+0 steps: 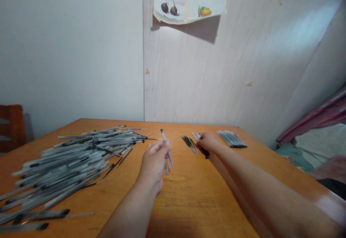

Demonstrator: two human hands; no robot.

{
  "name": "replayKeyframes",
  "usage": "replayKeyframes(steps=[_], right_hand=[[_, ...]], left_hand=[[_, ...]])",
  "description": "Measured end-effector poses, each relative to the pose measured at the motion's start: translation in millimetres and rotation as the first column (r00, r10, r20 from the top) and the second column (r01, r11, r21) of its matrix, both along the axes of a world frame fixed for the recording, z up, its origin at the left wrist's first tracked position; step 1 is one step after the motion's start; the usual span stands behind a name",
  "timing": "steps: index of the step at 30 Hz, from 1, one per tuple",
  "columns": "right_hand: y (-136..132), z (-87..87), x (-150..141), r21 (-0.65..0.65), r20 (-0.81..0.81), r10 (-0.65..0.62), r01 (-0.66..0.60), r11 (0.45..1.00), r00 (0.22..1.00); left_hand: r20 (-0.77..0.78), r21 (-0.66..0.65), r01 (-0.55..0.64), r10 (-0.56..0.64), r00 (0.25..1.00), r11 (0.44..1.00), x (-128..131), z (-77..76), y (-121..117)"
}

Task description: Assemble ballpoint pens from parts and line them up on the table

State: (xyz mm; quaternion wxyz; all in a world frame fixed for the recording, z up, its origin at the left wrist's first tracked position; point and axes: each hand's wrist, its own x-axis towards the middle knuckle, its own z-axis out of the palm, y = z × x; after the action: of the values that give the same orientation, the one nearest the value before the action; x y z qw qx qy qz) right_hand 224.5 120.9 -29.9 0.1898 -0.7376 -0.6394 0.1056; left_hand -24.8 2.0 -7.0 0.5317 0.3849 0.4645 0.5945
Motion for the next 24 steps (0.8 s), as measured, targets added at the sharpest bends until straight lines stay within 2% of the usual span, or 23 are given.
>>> replayKeyframes(steps=[5, 8, 11, 14, 19, 24], right_hand=[[-13, 15.1, -3, 0.090, -0.127, 0.051, -0.039, 0.995, 0.991], [-29, 20.9, -8, 0.118, -0.287, 0.138, -0.108, 0.987, 0.948], [-50, 24.8, -16, 0.127, -0.643, 0.236, -0.203, 0.971, 0.728], [-75, 30.7, -28, 0.125, -0.791, 0.269, -0.285, 0.950, 0.550], [-121, 36.9, -54, 0.048, -0.904, 0.189, -0.349, 0.936, 0.382], [-148, 22.7, -76, 0.029, -0.946, 0.148, -0.379, 0.925, 0.289]], left_hand=[[0.013, 0.009, -0.014, 0.014, 1.000, 1.000, -1, -3.9, 4], [0.016, 0.014, -0.022, 0.022, 1.000, 1.000, -1, -4.5, 5], [0.041, 0.014, -0.040, 0.040, 0.998, 0.999, -1, -2.6, 5], [0.103, 0.013, -0.057, 0.056, 0.993, 0.998, 0, 0.2, 4], [0.206, 0.040, -0.067, 0.058, 0.977, 0.997, 0, 3.0, 4], [0.253, 0.044, -0.061, 0.048, 0.966, 0.997, 0, 3.8, 3]])
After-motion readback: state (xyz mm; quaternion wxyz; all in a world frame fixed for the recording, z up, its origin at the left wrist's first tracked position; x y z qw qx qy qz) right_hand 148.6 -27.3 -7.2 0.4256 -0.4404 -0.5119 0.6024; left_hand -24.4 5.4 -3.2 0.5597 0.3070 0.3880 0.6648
